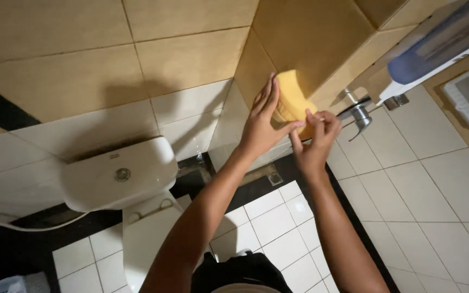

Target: Cleaning the bathroom wall and fixtures using a sponge.

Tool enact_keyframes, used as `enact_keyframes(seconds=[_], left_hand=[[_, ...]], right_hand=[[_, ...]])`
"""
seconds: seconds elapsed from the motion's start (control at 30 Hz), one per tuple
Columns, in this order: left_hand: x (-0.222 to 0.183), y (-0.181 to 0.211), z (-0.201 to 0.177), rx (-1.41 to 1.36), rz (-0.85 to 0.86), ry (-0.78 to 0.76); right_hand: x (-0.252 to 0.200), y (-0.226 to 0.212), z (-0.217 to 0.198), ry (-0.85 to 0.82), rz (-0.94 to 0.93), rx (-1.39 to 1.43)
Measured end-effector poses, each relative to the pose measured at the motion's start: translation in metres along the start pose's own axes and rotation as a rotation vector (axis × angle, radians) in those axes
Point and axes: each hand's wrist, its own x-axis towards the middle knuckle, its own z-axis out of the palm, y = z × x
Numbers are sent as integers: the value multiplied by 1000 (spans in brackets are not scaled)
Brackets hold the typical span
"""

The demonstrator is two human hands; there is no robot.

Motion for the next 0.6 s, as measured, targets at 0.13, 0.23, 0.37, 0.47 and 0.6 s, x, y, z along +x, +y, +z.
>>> enact_keyframes(seconds=[0.13, 0.23, 0.37, 0.47, 0.6], left_hand=[[-49, -27, -3, 89, -93, -46], [-80, -48, 1, 139, -199, -57], [-82, -50, -2, 254, -236, -102], [-75, -52, -7, 324, -202, -139], [-76, -45, -9, 354, -225, -154]], right_hand=[[-55, 20, 31, -97, 78, 11], [-76, 18, 39, -183, 145, 21], [-74, 9, 35, -248, 205, 51], [-73, 12, 32, -286, 212, 65], [-75, 9, 29, -312, 242, 69]])
